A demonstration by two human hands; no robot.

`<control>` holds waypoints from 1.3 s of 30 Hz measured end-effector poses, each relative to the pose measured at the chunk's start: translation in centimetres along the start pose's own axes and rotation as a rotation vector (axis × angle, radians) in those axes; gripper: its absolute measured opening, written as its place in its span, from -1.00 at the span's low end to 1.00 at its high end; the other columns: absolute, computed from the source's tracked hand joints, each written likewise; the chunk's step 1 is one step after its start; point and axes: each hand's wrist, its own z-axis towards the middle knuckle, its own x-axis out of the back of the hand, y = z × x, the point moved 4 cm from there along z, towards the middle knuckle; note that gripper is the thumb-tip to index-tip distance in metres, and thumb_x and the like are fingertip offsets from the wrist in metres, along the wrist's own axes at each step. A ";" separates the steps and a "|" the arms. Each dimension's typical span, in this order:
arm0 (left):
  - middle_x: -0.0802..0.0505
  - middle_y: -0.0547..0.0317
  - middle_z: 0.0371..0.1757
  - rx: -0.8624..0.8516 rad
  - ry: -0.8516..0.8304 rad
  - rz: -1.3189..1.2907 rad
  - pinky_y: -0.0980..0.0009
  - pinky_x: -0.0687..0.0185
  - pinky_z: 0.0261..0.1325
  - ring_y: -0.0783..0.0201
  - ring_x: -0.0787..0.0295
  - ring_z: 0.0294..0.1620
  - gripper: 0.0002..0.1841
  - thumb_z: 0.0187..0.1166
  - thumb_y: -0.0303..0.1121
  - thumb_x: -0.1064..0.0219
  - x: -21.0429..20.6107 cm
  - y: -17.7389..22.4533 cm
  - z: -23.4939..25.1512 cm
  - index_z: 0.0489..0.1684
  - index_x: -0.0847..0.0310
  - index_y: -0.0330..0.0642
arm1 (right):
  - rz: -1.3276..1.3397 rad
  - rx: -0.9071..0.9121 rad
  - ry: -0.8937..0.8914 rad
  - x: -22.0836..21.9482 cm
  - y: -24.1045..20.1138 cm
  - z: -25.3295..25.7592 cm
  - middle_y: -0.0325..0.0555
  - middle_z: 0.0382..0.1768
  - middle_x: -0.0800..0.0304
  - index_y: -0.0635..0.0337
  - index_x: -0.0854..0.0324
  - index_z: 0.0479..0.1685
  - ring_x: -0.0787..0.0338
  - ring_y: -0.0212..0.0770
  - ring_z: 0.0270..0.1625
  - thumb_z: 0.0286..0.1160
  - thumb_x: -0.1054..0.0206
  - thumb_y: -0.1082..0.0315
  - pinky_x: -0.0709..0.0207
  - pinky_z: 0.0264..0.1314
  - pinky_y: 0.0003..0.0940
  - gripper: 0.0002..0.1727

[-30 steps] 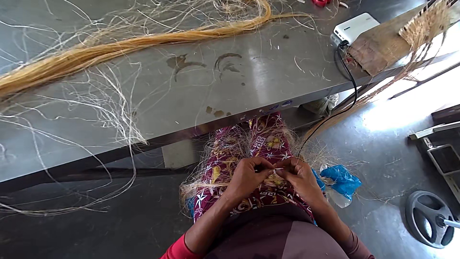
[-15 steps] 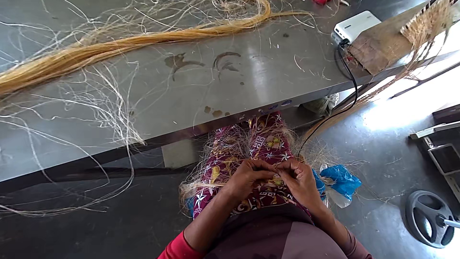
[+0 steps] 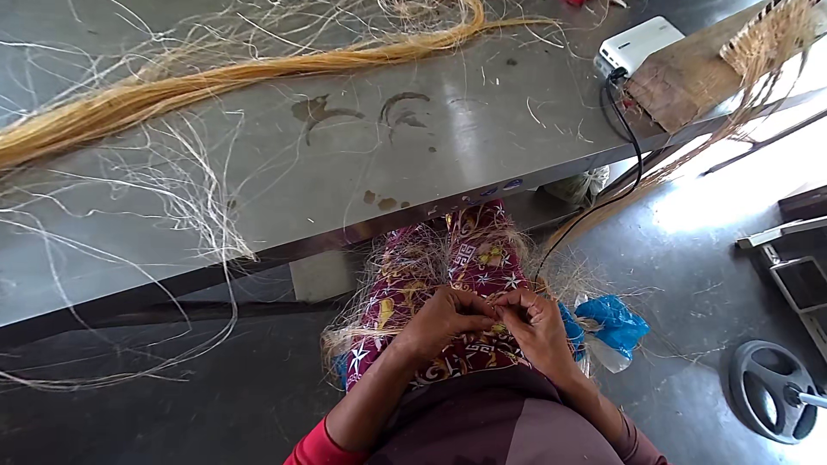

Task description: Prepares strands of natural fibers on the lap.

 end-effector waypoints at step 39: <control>-0.91 0.29 -0.37 -0.319 0.475 -0.106 0.57 -0.77 -0.20 0.48 -0.83 -0.38 -0.74 0.36 -0.79 -0.31 0.6 -0.4 0.2 -0.20 -0.83 -0.29 | -0.018 0.288 -0.384 0.3 0.3 -1.0 -0.04 -0.30 -0.87 0.46 -0.80 -0.19 -0.74 -0.57 -0.22 0.56 -0.27 0.52 -0.57 -0.02 -0.73 -0.80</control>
